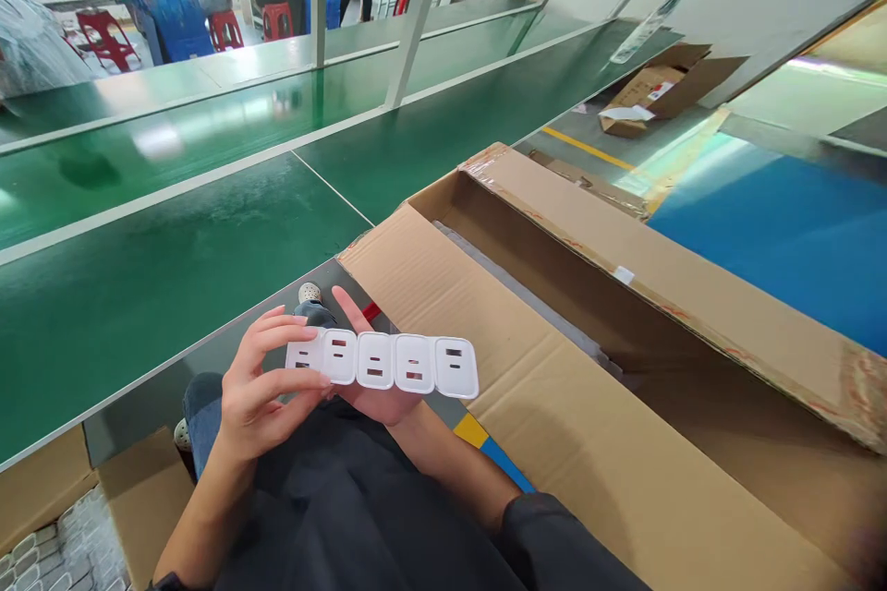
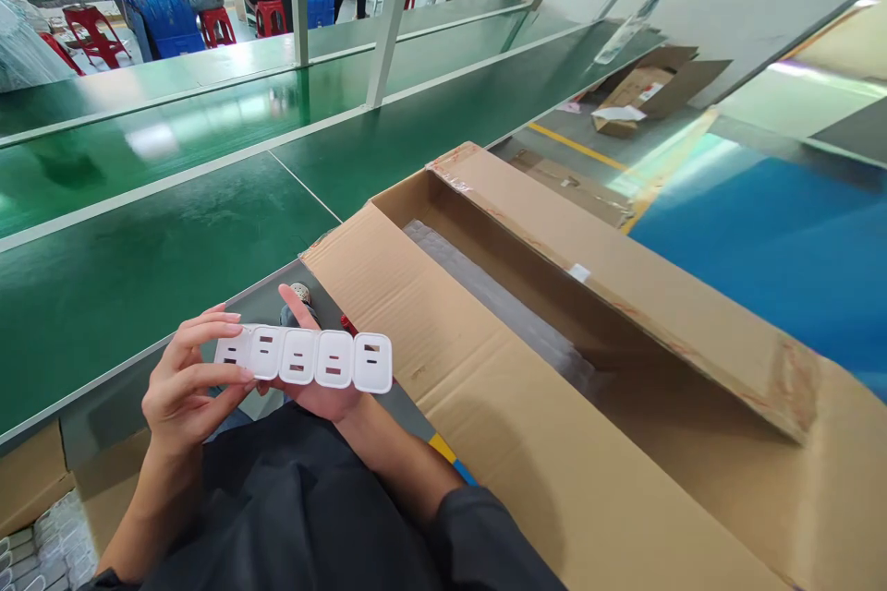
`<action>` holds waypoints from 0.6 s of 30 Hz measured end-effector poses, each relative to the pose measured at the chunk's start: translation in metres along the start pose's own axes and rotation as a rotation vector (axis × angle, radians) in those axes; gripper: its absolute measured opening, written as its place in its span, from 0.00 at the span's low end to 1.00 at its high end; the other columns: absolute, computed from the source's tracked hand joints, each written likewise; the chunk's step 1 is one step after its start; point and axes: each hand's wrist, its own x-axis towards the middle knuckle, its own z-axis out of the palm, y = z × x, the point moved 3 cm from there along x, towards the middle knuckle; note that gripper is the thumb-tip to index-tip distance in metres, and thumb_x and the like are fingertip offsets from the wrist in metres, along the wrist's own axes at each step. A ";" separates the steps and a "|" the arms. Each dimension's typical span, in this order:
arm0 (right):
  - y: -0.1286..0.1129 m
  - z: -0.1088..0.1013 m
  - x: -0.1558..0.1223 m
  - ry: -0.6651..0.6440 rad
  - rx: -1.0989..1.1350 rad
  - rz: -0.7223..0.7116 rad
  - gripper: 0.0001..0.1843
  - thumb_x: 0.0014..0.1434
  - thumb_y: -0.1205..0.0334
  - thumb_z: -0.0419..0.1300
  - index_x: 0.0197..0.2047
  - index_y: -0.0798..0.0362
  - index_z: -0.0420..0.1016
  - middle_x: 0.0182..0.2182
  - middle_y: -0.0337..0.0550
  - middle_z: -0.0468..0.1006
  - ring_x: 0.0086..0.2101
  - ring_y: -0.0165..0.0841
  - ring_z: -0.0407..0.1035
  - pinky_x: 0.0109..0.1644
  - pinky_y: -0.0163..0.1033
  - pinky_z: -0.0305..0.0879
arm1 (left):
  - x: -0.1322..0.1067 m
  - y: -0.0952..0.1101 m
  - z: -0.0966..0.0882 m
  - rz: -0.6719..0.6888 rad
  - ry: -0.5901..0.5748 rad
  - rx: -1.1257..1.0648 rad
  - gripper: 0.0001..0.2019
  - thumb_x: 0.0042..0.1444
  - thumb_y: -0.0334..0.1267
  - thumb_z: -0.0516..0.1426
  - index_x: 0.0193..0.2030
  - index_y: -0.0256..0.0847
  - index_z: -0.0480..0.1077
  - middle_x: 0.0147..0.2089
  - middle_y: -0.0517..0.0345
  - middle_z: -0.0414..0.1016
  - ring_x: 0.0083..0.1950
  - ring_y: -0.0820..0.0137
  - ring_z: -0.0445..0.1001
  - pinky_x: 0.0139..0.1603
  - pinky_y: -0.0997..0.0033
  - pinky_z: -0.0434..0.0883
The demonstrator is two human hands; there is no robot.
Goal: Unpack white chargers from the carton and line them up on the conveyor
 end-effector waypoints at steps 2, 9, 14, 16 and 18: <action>0.000 0.000 0.001 0.003 -0.019 0.009 0.54 0.47 0.32 0.65 0.73 0.35 0.51 0.48 0.46 0.80 0.41 0.43 0.74 0.39 0.46 0.68 | 0.000 -0.002 -0.001 -0.010 -0.010 -0.002 0.09 0.55 0.27 0.63 0.38 0.47 0.75 0.53 0.56 0.74 0.55 0.62 0.75 0.59 0.46 0.73; 0.000 -0.002 0.001 0.025 -0.046 0.018 0.58 0.45 0.30 0.65 0.74 0.38 0.49 0.52 0.47 0.78 0.44 0.43 0.73 0.45 0.50 0.68 | 0.002 0.010 0.000 0.090 -0.055 0.138 0.11 0.54 0.27 0.64 0.42 0.47 0.77 0.55 0.52 0.74 0.58 0.57 0.72 0.61 0.41 0.70; 0.005 -0.003 0.000 0.004 0.022 0.021 0.56 0.44 0.33 0.68 0.72 0.40 0.54 0.48 0.45 0.79 0.41 0.39 0.73 0.44 0.46 0.68 | 0.007 0.026 0.002 0.185 -0.172 0.324 0.16 0.54 0.35 0.67 0.49 0.50 0.77 0.57 0.50 0.74 0.61 0.55 0.71 0.65 0.37 0.65; 0.006 -0.004 0.001 -0.012 0.033 0.006 0.52 0.47 0.36 0.67 0.71 0.40 0.56 0.48 0.45 0.79 0.40 0.38 0.73 0.43 0.45 0.68 | 0.010 0.027 0.002 0.185 -0.211 0.337 0.15 0.56 0.41 0.66 0.51 0.49 0.76 0.59 0.47 0.73 0.62 0.53 0.70 0.65 0.37 0.65; 0.009 -0.006 0.002 0.001 0.051 -0.002 0.48 0.50 0.37 0.65 0.71 0.41 0.57 0.48 0.46 0.79 0.38 0.39 0.73 0.41 0.47 0.68 | 0.013 0.026 0.004 0.172 -0.257 0.350 0.17 0.59 0.47 0.63 0.54 0.47 0.75 0.61 0.44 0.71 0.63 0.51 0.69 0.65 0.39 0.66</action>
